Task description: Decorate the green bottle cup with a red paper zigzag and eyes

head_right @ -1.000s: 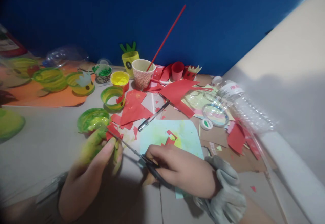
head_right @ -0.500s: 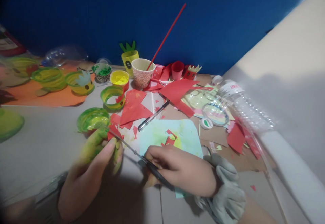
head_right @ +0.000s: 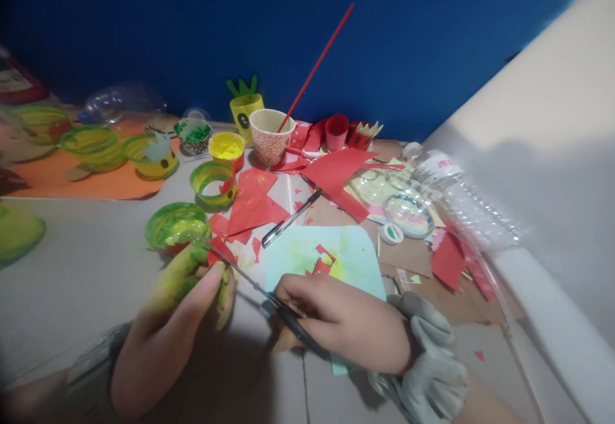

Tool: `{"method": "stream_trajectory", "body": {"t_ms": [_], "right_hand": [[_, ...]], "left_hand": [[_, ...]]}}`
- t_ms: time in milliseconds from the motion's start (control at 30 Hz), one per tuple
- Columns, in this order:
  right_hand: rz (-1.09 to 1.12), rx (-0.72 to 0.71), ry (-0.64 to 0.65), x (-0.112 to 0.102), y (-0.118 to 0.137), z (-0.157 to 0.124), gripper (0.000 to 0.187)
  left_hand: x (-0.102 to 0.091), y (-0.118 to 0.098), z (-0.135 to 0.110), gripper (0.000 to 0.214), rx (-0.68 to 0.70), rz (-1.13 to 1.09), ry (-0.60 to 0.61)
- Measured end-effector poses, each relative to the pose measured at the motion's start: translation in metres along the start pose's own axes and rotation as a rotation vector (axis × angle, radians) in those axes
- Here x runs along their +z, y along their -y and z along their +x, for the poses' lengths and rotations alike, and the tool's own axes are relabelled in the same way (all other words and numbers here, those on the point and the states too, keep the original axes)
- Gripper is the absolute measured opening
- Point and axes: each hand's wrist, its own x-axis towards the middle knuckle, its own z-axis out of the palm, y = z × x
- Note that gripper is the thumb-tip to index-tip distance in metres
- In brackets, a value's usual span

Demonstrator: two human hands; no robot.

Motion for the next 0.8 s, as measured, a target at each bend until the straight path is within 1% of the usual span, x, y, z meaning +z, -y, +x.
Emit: {"method": "stream_trajectory", "body": {"t_ms": [233, 400, 533, 667, 800], "right_hand": [[0.006, 0.004, 0.009, -0.0004, 0.0017, -0.0002, 0.020], [-0.004, -0.001, 0.010, -0.0005, 0.0015, -0.0001, 0.019], [-0.015, 0.007, -0.006, 0.0006, 0.0007, -0.0006, 0.019], [-0.039, 0.017, -0.015, 0.0010, 0.0007, -0.0005, 0.019], [-0.038, 0.000, -0.010, 0.0007, 0.0010, 0.0000, 0.018]], "left_hand": [[0.0020, 0.0001, 0.0017, 0.028, 0.016, -0.013, -0.012], [0.0034, 0.0033, 0.0001, 0.026, 0.017, -0.080, -0.068], [0.0046, 0.0038, -0.0007, 0.027, 0.023, -0.097, -0.083], [0.0051, 0.0032, -0.0004, 0.027, 0.013, -0.073, -0.105], [0.0040, 0.0025, 0.0005, 0.028, 0.018, -0.058, -0.089]]}}
